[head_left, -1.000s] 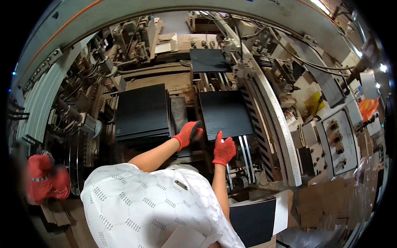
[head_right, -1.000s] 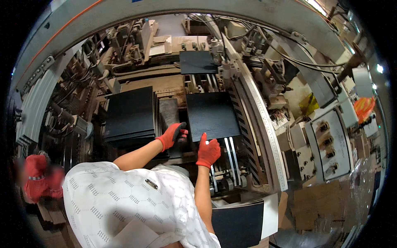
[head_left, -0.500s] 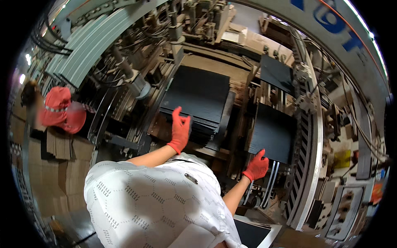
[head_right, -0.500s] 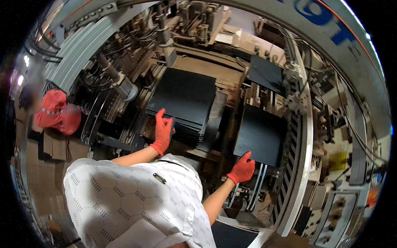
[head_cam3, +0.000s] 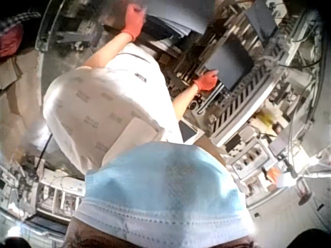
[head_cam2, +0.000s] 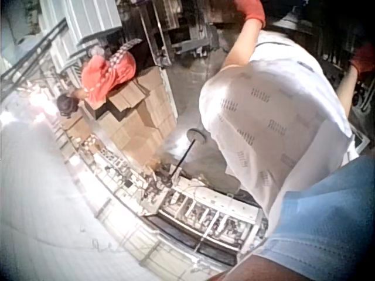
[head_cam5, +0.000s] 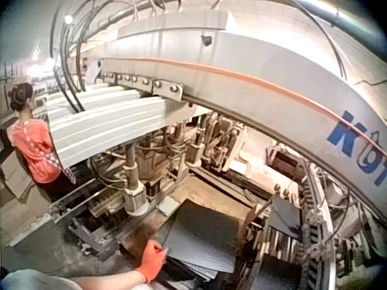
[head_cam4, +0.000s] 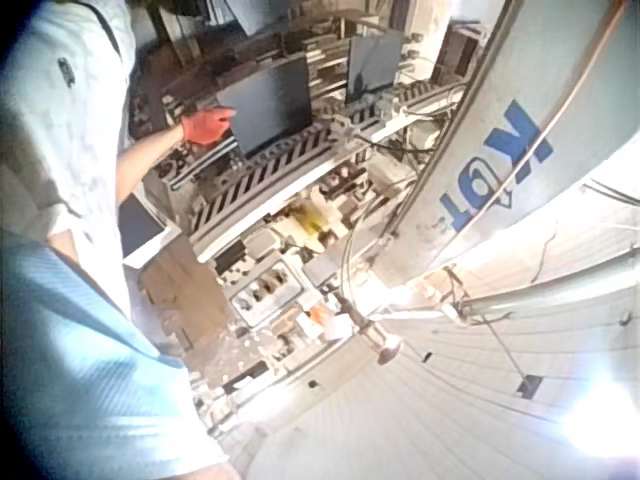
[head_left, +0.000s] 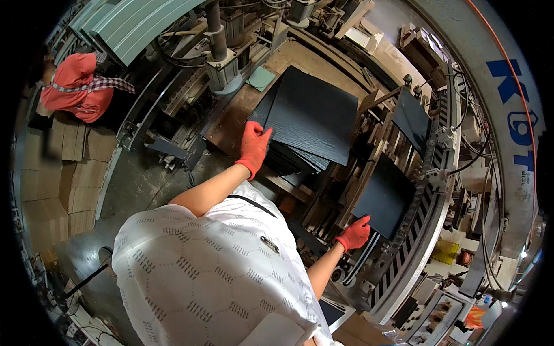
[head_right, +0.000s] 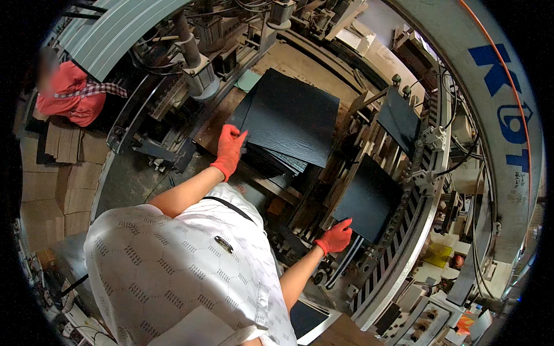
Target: The person picks up a stack of wood panels and places them on a table, then feeds individual panels into a processing machine one by one.
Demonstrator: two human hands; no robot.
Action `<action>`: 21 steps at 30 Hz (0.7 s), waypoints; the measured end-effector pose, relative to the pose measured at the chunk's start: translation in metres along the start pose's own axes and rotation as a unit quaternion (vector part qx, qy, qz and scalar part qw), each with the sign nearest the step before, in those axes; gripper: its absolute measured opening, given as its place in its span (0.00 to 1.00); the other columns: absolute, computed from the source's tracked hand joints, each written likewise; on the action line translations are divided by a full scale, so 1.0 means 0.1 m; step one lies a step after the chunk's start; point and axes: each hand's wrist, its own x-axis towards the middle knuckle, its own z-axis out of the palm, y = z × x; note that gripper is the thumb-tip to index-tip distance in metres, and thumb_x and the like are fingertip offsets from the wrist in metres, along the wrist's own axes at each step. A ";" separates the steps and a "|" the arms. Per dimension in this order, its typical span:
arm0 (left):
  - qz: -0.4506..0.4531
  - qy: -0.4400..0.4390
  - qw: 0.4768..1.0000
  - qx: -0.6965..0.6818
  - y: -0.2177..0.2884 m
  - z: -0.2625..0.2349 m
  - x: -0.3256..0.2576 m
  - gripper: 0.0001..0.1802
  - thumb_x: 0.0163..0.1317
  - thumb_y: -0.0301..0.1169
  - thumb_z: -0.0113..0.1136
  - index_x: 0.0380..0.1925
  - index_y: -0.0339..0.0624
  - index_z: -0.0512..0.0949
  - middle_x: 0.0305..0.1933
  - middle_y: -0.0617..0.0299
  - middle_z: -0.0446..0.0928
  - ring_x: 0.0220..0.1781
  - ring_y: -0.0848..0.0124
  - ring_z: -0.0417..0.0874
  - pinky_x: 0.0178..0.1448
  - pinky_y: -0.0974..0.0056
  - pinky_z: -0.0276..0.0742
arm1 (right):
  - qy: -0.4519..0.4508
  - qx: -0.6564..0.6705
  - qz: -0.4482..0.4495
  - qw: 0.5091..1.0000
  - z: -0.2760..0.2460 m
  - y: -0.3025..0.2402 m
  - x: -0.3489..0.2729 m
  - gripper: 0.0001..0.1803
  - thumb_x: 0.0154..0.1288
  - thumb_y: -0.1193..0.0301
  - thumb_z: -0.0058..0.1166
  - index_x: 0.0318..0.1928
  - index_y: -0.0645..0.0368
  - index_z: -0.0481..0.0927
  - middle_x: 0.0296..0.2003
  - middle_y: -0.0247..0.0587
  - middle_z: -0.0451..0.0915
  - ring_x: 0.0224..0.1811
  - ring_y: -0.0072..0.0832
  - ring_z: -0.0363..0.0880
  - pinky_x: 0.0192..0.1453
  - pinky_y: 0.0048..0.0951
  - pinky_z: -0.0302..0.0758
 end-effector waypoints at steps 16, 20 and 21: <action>-0.426 -0.289 0.850 -0.112 0.52 -0.77 -0.43 0.12 0.69 0.33 0.57 0.49 0.43 0.75 0.40 0.60 0.80 0.33 0.72 0.81 0.41 0.65 0.79 | 0.176 0.211 0.099 0.957 -0.07 -0.27 -0.65 0.19 0.62 0.60 0.63 0.32 0.62 0.72 0.30 0.40 0.73 0.32 0.36 0.69 0.41 0.39 0.70; -0.372 -0.338 0.855 -0.126 0.68 -0.76 -0.37 0.13 0.68 0.34 0.56 0.49 0.42 0.75 0.48 0.62 0.79 0.40 0.70 0.82 0.42 0.64 0.78 | -0.015 0.528 0.355 0.771 0.23 -0.25 -0.44 0.19 0.68 0.52 0.58 0.40 0.56 0.75 0.33 0.37 0.77 0.33 0.32 0.73 0.43 0.30 0.71; -0.327 -0.346 0.870 -0.129 0.86 -0.72 -0.37 0.13 0.68 0.34 0.55 0.50 0.42 0.75 0.49 0.60 0.79 0.44 0.68 0.82 0.43 0.63 0.79 | -0.107 0.601 0.451 0.651 0.24 -0.32 -0.29 0.19 0.70 0.51 0.55 0.42 0.54 0.75 0.34 0.37 0.78 0.33 0.30 0.74 0.43 0.28 0.71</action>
